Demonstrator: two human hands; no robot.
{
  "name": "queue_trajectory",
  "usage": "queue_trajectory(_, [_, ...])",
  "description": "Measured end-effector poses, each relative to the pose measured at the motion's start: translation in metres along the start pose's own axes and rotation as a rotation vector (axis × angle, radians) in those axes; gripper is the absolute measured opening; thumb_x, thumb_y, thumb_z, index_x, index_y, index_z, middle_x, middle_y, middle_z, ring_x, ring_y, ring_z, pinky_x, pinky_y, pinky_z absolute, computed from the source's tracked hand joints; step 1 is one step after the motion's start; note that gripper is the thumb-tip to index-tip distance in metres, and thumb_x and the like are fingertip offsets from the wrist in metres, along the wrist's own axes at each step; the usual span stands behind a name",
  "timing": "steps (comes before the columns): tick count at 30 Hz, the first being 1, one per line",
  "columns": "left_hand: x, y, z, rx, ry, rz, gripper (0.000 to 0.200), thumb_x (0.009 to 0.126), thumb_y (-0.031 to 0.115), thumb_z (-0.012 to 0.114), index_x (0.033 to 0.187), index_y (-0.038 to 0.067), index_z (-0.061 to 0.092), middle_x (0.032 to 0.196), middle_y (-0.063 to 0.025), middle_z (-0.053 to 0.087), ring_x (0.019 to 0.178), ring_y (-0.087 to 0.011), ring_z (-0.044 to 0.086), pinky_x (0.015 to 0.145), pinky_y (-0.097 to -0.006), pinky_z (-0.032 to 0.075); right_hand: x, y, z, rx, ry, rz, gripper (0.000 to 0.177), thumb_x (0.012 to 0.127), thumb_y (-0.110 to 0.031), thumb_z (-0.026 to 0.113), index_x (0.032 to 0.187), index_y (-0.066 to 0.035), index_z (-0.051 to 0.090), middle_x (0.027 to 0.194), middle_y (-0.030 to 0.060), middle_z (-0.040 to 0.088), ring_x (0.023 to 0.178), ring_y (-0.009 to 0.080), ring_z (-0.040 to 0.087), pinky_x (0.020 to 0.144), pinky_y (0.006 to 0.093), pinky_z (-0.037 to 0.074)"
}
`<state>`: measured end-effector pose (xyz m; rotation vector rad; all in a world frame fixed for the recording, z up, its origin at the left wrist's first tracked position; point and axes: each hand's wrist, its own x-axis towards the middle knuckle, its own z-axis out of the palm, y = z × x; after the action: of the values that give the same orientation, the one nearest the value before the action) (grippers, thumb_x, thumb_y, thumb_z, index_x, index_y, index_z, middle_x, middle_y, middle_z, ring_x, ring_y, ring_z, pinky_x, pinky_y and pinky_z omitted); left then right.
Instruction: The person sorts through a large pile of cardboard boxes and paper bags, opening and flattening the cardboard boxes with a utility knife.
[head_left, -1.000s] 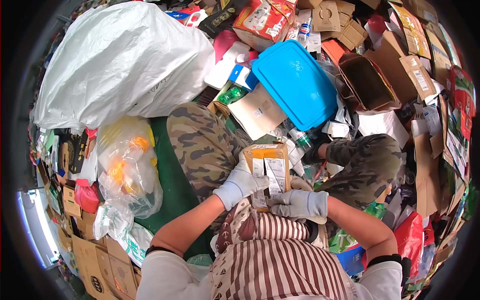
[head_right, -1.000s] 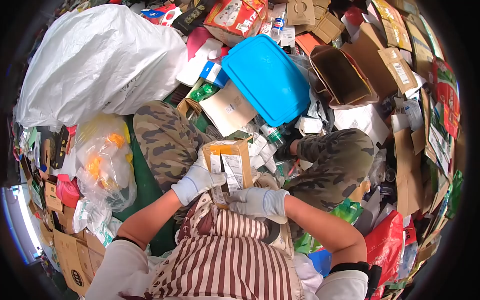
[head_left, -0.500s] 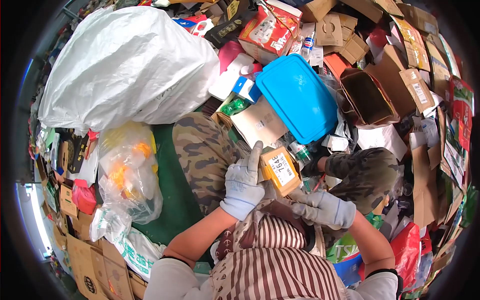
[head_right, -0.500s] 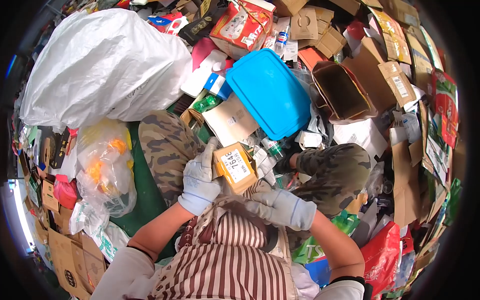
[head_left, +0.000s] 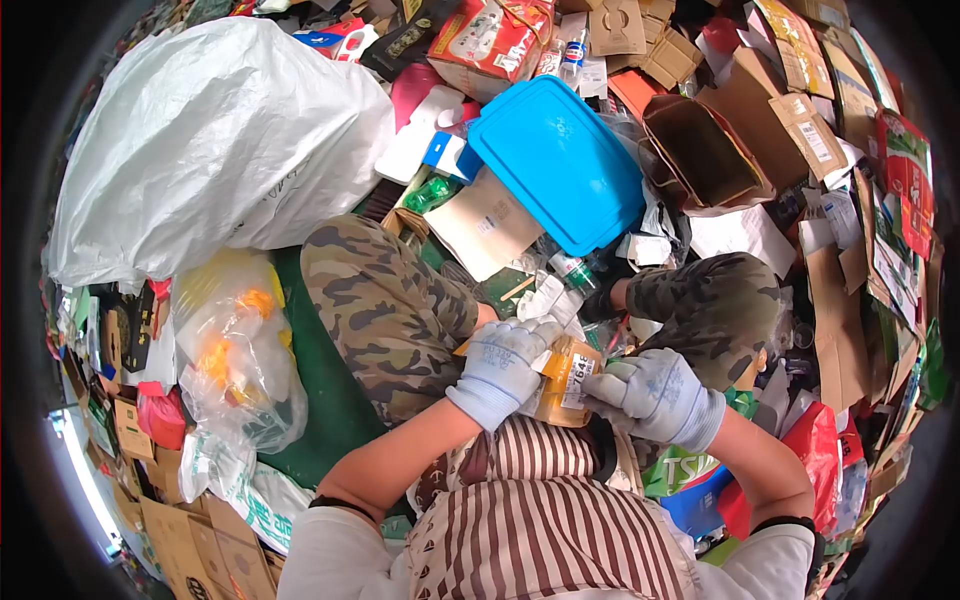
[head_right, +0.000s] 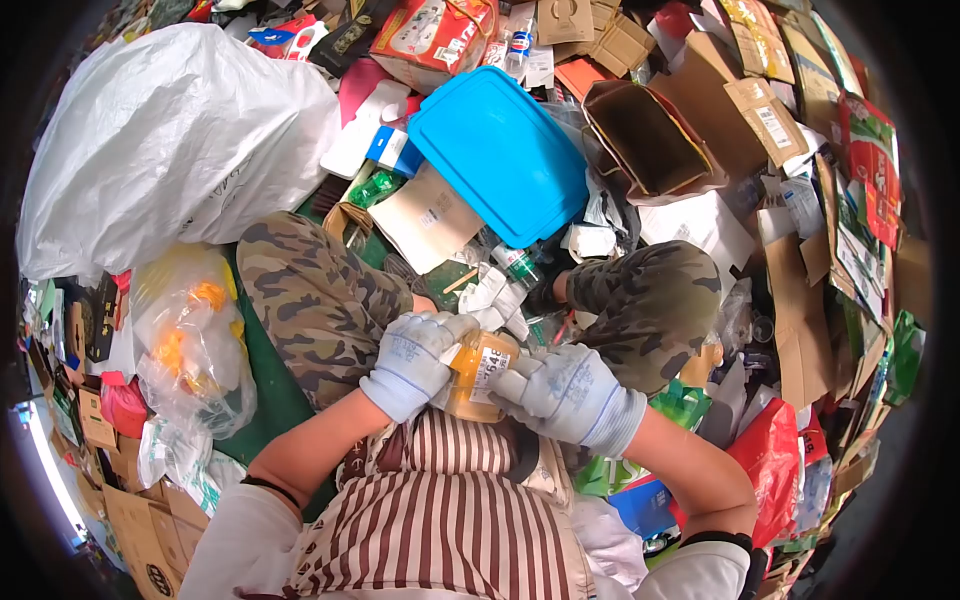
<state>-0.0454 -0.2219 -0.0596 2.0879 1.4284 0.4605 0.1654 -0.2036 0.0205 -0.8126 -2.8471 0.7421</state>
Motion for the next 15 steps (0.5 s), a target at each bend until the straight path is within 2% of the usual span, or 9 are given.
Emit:
queue_trajectory(2, [0.002,0.002,0.004,0.073,-0.077,0.053,0.033,0.072,0.015,0.062,0.104,0.015,0.060,0.091,-0.0071,0.064,0.086,-0.0264,0.061,0.075,-0.0383,0.045,-0.004,0.000,0.007,-0.419,-0.031,-0.108,0.037,0.071,-0.019,0.058,0.107,-0.014,0.052,0.079,0.0006,0.054,0.067,0.0152,0.057,0.052,0.0308,0.042])
queue_trajectory(5, [0.010,0.010,0.004,0.183,-0.192,0.017,0.031,0.072,0.016,0.061,0.103,0.014,0.060,0.092,-0.0066,0.065,0.087,-0.0251,0.061,0.075,-0.0382,0.045,-0.009,-0.001,0.010,-0.625,-0.071,-0.062,0.036,0.072,-0.022,0.056,0.107,-0.013,0.051,0.077,0.0007,0.053,0.065,0.0141,0.055,0.052,0.0304,0.039])
queue_trajectory(9, [0.020,0.017,0.008,0.257,-0.301,-0.002,0.028,0.075,0.016,0.057,0.103,0.014,0.059,0.093,-0.0076,0.065,0.088,-0.0237,0.062,0.075,-0.0384,0.046,-0.011,-0.005,0.003,-0.755,-0.228,-0.055,0.033,0.074,-0.020,0.055,0.105,-0.009,0.053,0.074,0.0015,0.053,0.063,0.0150,0.055,0.051,0.0304,0.038])
queue_trajectory(12, [0.023,0.024,0.003,0.312,-0.385,0.025,0.029,0.076,0.015,0.055,0.105,0.014,0.058,0.093,-0.0091,0.065,0.086,-0.0236,0.063,0.074,-0.0386,0.046,-0.021,0.014,0.017,-0.747,-0.321,0.008,0.029,0.076,-0.015,0.055,0.103,-0.006,0.053,0.073,0.0092,0.057,0.062,0.0185,0.058,0.050,0.0326,0.044])
queue_trajectory(15, [0.024,0.024,-0.003,0.330,-0.408,0.022,0.033,0.078,0.015,0.054,0.111,0.015,0.057,0.093,-0.0107,0.066,0.084,-0.0244,0.064,0.074,-0.0388,0.047,-0.024,0.026,0.016,-0.831,-0.184,-0.119,0.030,0.075,-0.016,0.056,0.104,-0.008,0.053,0.074,0.0094,0.058,0.060,0.0180,0.057,0.047,0.0335,0.044])
